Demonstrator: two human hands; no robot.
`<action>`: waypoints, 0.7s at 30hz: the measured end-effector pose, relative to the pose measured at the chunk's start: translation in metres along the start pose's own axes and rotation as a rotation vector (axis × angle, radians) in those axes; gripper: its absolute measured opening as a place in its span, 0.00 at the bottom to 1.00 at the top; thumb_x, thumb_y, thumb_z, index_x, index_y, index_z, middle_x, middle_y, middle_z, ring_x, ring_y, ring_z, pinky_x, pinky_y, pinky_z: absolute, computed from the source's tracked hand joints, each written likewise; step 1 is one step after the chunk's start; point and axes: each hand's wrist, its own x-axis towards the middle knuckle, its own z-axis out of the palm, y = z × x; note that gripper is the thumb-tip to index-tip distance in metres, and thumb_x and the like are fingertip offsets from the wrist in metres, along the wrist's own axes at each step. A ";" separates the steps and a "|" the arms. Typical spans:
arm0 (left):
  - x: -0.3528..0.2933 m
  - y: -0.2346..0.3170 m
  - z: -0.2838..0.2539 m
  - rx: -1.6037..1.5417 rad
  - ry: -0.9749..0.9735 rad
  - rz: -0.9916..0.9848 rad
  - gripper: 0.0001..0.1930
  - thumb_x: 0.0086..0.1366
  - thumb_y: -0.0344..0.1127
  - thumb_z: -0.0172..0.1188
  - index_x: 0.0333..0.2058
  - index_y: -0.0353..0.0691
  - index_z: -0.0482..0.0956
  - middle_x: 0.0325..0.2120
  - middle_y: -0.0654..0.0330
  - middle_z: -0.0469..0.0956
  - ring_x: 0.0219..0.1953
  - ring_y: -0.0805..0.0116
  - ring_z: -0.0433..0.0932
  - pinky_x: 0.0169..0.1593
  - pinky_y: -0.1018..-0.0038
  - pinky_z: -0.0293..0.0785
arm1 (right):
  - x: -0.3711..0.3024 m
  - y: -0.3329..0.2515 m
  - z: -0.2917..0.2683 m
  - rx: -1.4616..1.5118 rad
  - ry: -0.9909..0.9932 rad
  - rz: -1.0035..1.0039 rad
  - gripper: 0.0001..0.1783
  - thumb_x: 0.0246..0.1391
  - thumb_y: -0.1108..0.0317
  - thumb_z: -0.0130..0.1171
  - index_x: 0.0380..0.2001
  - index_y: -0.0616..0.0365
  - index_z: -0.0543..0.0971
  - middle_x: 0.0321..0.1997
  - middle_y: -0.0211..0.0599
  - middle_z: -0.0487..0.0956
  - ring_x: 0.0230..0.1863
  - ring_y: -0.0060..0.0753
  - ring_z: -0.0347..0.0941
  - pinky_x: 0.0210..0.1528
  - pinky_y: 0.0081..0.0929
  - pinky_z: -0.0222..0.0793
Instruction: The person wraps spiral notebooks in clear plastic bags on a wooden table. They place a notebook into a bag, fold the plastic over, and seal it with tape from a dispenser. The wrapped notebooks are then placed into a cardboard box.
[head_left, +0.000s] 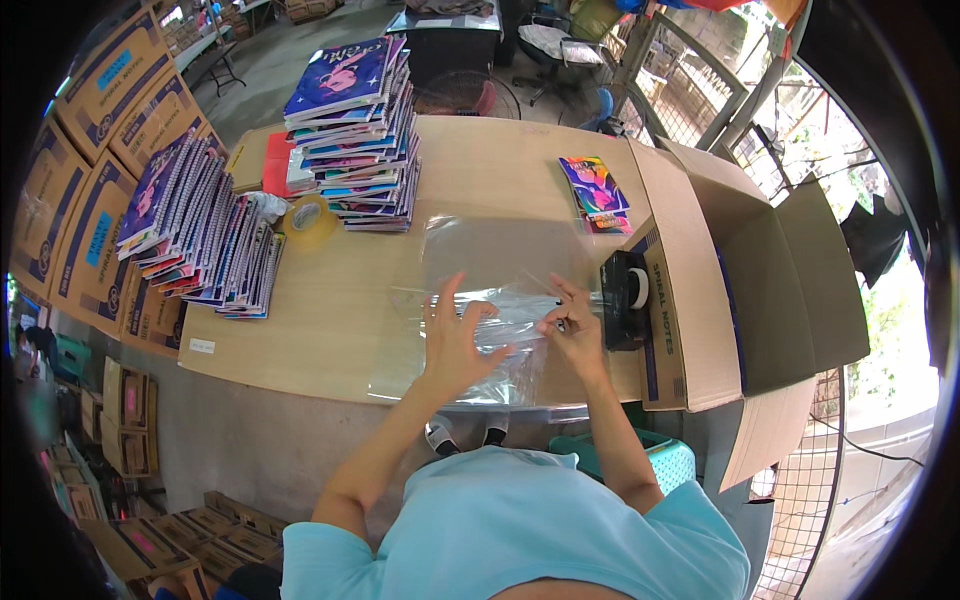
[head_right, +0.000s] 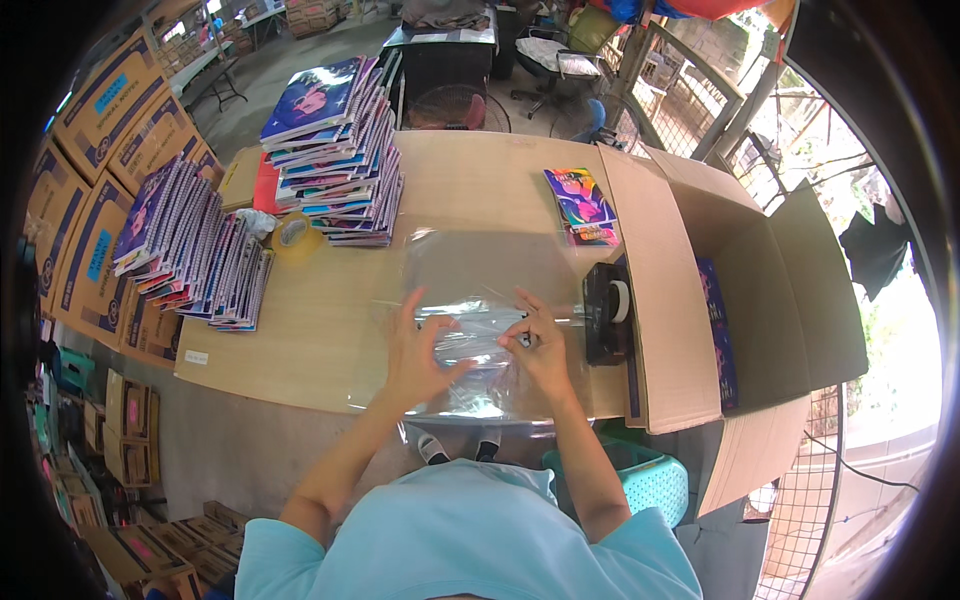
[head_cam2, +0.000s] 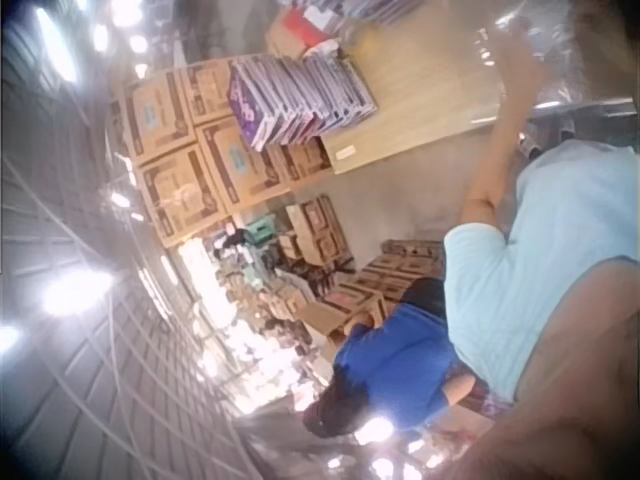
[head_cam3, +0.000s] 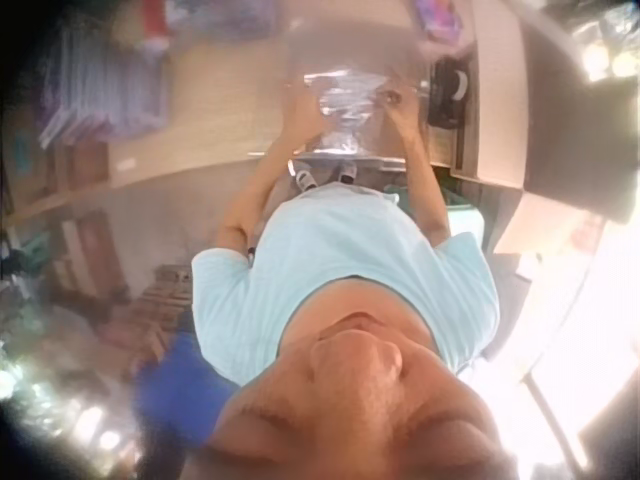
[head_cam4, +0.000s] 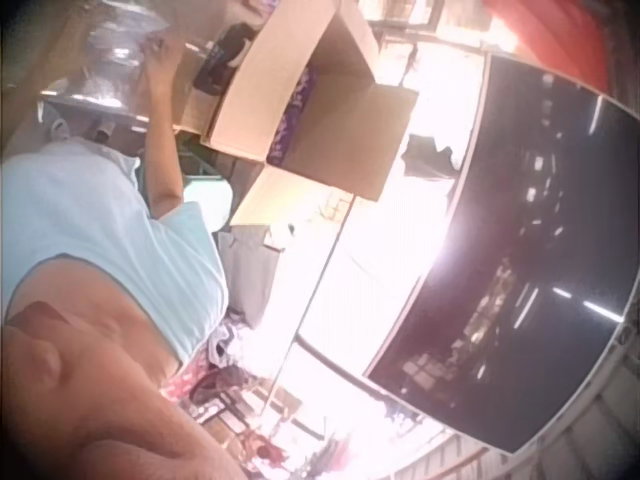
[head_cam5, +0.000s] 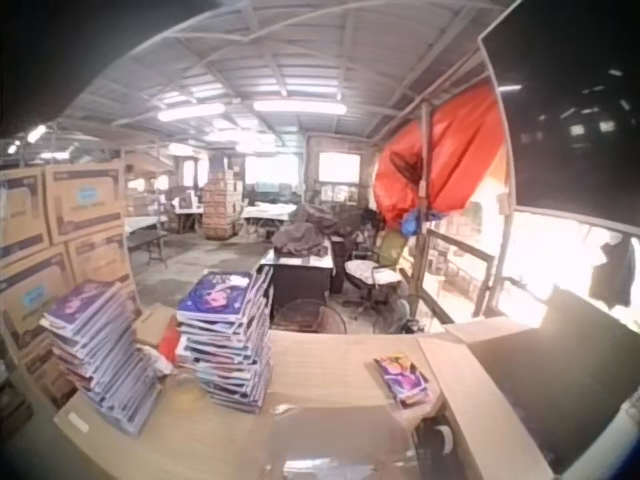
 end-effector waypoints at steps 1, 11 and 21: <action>0.009 -0.015 0.006 -0.193 -0.081 -0.101 0.23 0.42 0.46 0.77 0.34 0.42 0.80 0.59 0.47 0.64 0.53 0.50 0.74 0.52 0.60 0.71 | 0.004 0.004 0.002 0.094 0.033 0.033 0.13 0.38 0.75 0.74 0.31 0.56 0.81 0.64 0.44 0.65 0.63 0.41 0.65 0.61 0.36 0.63; 0.019 -0.035 0.025 -0.671 -0.129 -0.509 0.10 0.46 0.29 0.73 0.24 0.34 0.80 0.40 0.55 0.82 0.41 0.64 0.80 0.44 0.71 0.74 | 0.028 -0.002 0.004 0.304 0.079 0.468 0.14 0.35 0.82 0.71 0.30 0.61 0.81 0.46 0.34 0.70 0.47 0.24 0.69 0.46 0.21 0.68; 0.024 -0.052 0.043 -0.919 -0.123 -0.330 0.09 0.46 0.14 0.61 0.25 0.34 0.83 0.30 0.58 0.83 0.38 0.68 0.80 0.48 0.71 0.74 | 0.040 -0.023 0.001 0.017 -0.041 0.241 0.21 0.35 0.78 0.69 0.38 0.53 0.85 0.53 0.37 0.71 0.54 0.36 0.70 0.66 0.40 0.56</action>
